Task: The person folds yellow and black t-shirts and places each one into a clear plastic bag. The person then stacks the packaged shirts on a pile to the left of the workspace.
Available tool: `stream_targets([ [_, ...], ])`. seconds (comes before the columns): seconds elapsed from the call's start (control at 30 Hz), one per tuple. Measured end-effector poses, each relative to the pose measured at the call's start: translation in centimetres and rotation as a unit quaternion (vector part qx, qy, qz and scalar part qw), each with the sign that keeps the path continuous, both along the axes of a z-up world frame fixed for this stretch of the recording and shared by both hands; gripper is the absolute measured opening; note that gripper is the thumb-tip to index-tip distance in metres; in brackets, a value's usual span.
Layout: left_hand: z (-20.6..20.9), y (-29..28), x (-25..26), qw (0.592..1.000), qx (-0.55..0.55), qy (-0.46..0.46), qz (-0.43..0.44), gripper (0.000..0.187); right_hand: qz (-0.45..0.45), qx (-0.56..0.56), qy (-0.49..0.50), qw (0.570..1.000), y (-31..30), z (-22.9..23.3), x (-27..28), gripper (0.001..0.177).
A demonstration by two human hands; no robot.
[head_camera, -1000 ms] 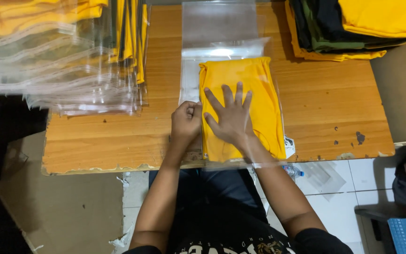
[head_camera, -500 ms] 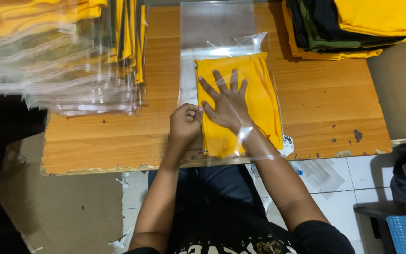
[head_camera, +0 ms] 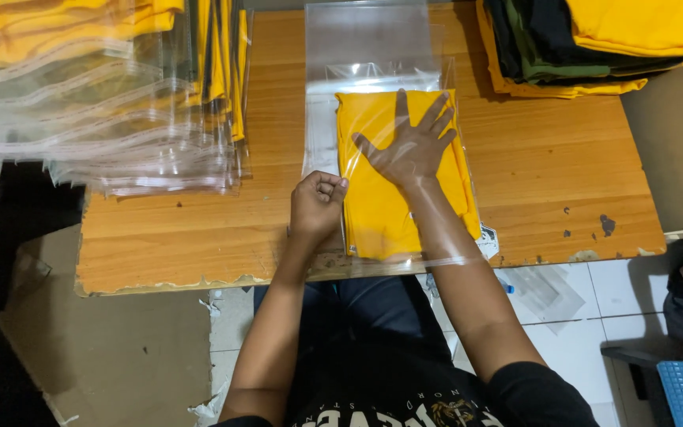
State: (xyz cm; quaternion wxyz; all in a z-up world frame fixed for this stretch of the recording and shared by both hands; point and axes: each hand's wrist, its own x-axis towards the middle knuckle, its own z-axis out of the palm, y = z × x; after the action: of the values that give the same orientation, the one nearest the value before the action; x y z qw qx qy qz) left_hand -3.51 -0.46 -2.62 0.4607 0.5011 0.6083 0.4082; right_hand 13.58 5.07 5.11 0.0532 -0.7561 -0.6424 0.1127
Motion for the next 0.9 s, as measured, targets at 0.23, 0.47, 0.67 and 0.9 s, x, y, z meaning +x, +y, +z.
stream_targets([
  [0.23,1.9,-1.1,0.3,1.000,0.027,-0.006,0.012,0.015,0.011,0.064,0.067,0.996,-0.6,-1.3,0.7,0.113],
  [0.47,2.1,-0.9,0.3,0.999,0.027,0.021,0.034,0.017,0.080,0.083,0.020,0.993,-10.3,0.8,-1.1,0.105],
  [0.67,2.5,-1.6,1.0,0.998,0.042,0.020,0.051,0.027,0.021,-0.034,0.014,0.999,-13.3,0.4,-1.1,0.128],
  [0.9,2.3,-2.3,1.9,0.981,0.141,0.082,0.103,0.033,0.018,-0.002,-0.006,1.000,-13.2,-1.8,-0.6,0.130],
])
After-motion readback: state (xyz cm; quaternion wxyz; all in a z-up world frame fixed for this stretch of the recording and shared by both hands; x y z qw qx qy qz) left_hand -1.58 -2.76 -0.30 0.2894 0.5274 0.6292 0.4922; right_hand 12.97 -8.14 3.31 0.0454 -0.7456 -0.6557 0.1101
